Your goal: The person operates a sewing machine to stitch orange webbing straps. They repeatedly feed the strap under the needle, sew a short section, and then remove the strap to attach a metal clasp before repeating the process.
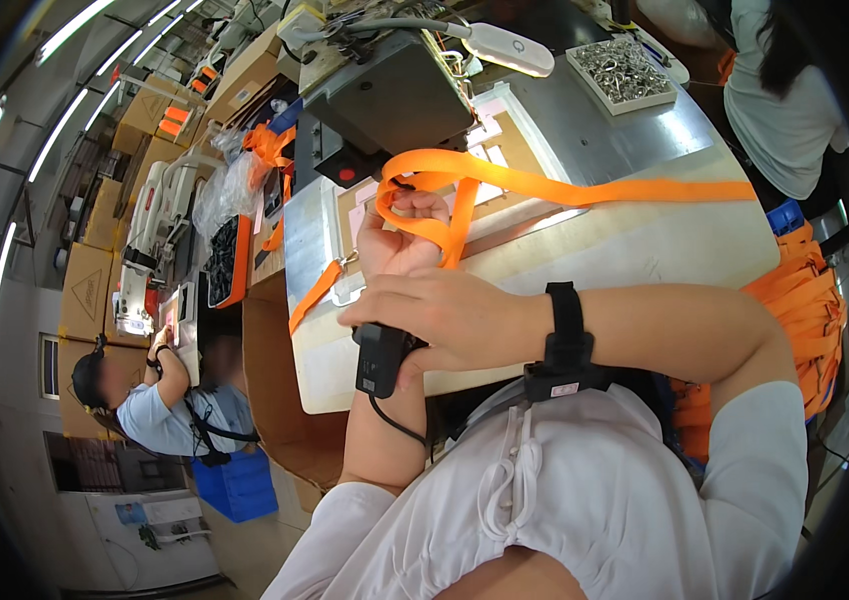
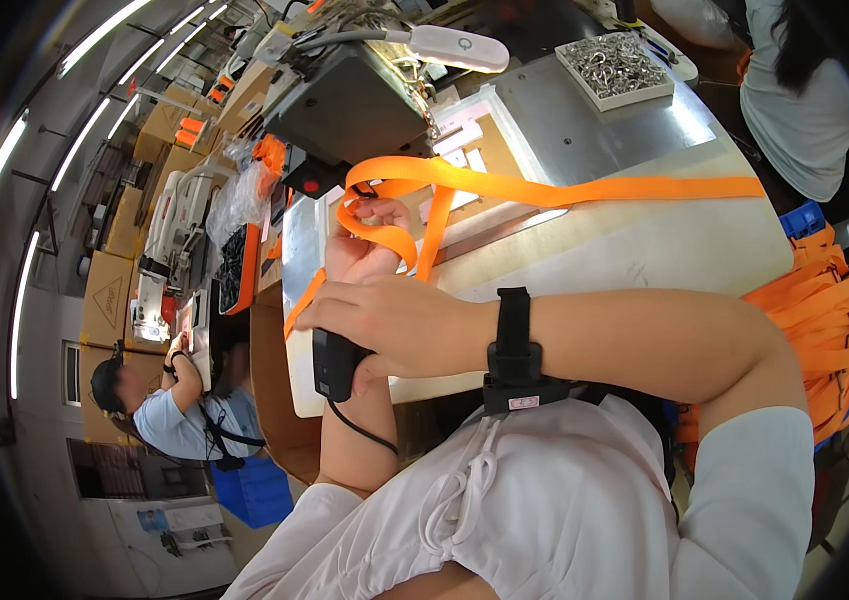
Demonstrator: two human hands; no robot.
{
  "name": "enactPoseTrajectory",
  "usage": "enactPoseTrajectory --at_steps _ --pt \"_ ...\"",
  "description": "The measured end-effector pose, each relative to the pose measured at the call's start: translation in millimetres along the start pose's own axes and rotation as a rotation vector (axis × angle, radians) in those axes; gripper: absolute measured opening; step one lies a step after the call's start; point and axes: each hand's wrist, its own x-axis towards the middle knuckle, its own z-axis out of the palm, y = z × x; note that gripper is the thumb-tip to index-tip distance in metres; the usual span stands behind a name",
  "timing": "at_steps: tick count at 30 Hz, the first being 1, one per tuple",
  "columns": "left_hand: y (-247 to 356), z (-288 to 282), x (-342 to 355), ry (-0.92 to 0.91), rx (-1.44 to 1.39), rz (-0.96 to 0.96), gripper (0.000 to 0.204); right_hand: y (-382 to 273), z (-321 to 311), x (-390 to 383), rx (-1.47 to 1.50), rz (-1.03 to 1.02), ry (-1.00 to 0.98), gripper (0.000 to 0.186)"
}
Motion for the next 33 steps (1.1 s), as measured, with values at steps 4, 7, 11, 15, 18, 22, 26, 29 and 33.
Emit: enactPoseTrajectory --at_steps 4,7,11,15,18,22,26,29,33 --pt "-2.5 0.9 -6.3 0.064 0.019 0.117 0.007 -16.4 1.9 -11.0 0.198 0.301 0.081 0.063" --pt "-1.0 -0.3 -3.0 0.016 -0.006 0.015 0.008 -16.4 9.3 -35.8 0.177 0.378 0.217 0.058" --pt "-1.3 0.8 -2.5 -0.010 -0.040 -0.026 0.008 -11.3 18.9 -50.5 0.171 0.492 0.189 0.048" --pt "-1.4 1.4 -4.3 -0.028 -0.064 -0.029 0.008 -11.5 21.6 -50.9 0.151 0.488 0.194 0.039" --pt "-1.4 2.0 -4.1 -0.039 -0.074 -0.035 0.008 -11.1 21.8 -51.4 0.147 0.453 0.222 0.032" --pt "-1.7 0.5 -5.2 -0.052 -0.064 -0.007 0.007 -7.8 23.7 -53.1 0.079 0.369 0.207 0.028" --pt "-2.0 0.8 -6.2 -0.060 -0.075 -0.018 0.008 -11.4 19.1 -52.5 0.104 0.412 0.142 0.026" --pt "-2.0 2.3 -5.7 -0.047 -0.082 -0.027 0.008 -7.0 21.3 -53.5 0.183 0.375 0.221 0.026" --pt "0.8 -3.5 -1.0 -0.115 -0.059 -0.076 0.015 -13.3 24.0 -51.3 0.304 0.476 0.261 0.028"
